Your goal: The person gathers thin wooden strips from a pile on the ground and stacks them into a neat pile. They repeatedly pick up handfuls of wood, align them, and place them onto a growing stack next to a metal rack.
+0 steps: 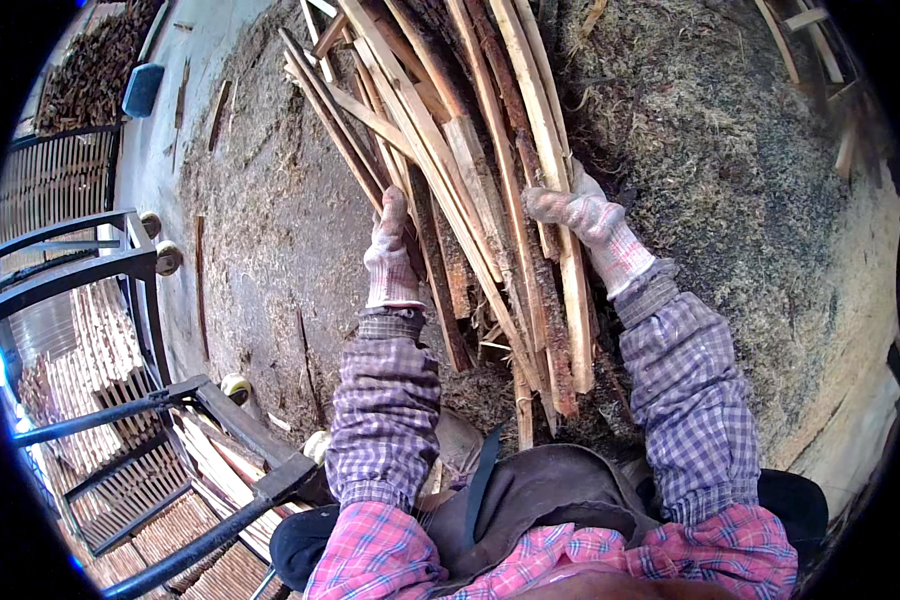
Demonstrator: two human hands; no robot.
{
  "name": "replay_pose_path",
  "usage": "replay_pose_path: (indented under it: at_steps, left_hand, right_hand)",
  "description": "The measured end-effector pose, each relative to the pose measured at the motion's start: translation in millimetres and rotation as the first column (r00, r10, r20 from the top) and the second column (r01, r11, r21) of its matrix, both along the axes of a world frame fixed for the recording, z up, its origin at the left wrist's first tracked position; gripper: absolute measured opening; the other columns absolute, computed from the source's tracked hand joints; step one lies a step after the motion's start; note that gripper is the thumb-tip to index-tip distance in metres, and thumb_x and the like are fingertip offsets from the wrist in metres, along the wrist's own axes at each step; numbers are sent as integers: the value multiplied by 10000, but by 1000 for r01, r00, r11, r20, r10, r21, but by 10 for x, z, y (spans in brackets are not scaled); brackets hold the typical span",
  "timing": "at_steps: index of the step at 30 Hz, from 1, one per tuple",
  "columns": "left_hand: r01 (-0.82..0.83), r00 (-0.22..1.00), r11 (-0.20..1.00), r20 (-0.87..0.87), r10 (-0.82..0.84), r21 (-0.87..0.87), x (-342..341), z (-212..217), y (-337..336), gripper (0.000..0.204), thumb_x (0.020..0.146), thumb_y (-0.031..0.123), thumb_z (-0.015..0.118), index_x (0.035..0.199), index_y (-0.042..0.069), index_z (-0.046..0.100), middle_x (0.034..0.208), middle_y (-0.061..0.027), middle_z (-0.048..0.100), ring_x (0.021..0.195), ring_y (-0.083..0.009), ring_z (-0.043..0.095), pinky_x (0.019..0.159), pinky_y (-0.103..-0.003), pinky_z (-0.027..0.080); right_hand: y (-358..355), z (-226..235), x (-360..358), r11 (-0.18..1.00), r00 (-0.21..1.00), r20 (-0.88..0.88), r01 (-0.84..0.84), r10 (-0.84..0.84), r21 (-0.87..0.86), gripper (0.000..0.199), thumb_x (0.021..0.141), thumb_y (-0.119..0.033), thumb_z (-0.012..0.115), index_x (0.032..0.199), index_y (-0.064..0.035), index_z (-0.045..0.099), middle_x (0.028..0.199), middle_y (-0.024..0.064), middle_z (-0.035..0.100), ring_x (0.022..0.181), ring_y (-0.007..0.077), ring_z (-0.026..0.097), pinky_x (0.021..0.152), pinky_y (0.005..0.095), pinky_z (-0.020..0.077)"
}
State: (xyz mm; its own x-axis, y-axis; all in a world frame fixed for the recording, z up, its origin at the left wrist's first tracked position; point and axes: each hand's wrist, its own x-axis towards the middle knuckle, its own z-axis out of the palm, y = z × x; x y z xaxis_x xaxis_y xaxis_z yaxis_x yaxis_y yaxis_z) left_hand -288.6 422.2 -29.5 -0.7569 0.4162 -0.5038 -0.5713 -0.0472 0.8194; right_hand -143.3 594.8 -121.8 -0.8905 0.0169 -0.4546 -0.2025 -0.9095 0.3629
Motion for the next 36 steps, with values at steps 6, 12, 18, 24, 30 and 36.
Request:
replay_pose_path:
  at_steps: [6,12,18,24,30,36]
  left_hand:
    - [143,989,977,53,-137,-158,10,-24,-146,464,809,390,616,1095,28,574,940,-82,638,796,-187,630,723,-291,523]
    - [170,968,981,174,-184,89,307,-33,-69,446,847,347,571,1174,46,529,1104,-66,592,988,-202,585,842,-353,496]
    - [53,945,984,309,-104,169,-65,-501,-285,565,737,17,674,1195,43,343,1028,-150,557,876,-220,595,769,-350,529]
    - [-66,997,991,39,62,112,183,-386,-102,751,720,9,692,1291,45,205,1020,-127,562,847,-206,606,759,-322,531]
    - [-21,994,942,109,-16,335,344,45,-44,584,800,334,627,1263,62,396,1075,-98,577,892,-218,609,779,-341,534]
    - [5,986,918,152,-71,397,341,-92,-370,538,829,390,582,1210,25,474,1083,-133,592,923,-241,613,812,-359,536]
  right_hand:
    - [91,-172,140,926,897,-442,-164,-5,-341,712,852,-448,500,1308,32,237,1178,238,371,941,289,496,705,363,490]
    - [423,-1224,676,726,696,-704,-557,142,-404,747,829,-464,523,1252,97,270,1128,231,396,960,308,494,727,413,500]
    - [281,577,266,847,916,382,-297,123,440,665,858,-415,473,1235,109,314,1013,213,462,869,347,521,647,421,512]
    - [609,-506,610,994,966,-242,-102,93,-26,646,866,-393,461,1303,50,289,1062,212,483,866,336,543,653,411,507]
    - [79,375,452,728,970,190,-239,151,643,542,894,-299,425,1290,52,311,1009,159,519,834,256,541,684,387,495]
    - [-243,723,472,340,920,377,-391,109,855,443,922,-206,388,1276,55,334,956,107,554,803,175,539,715,362,483]
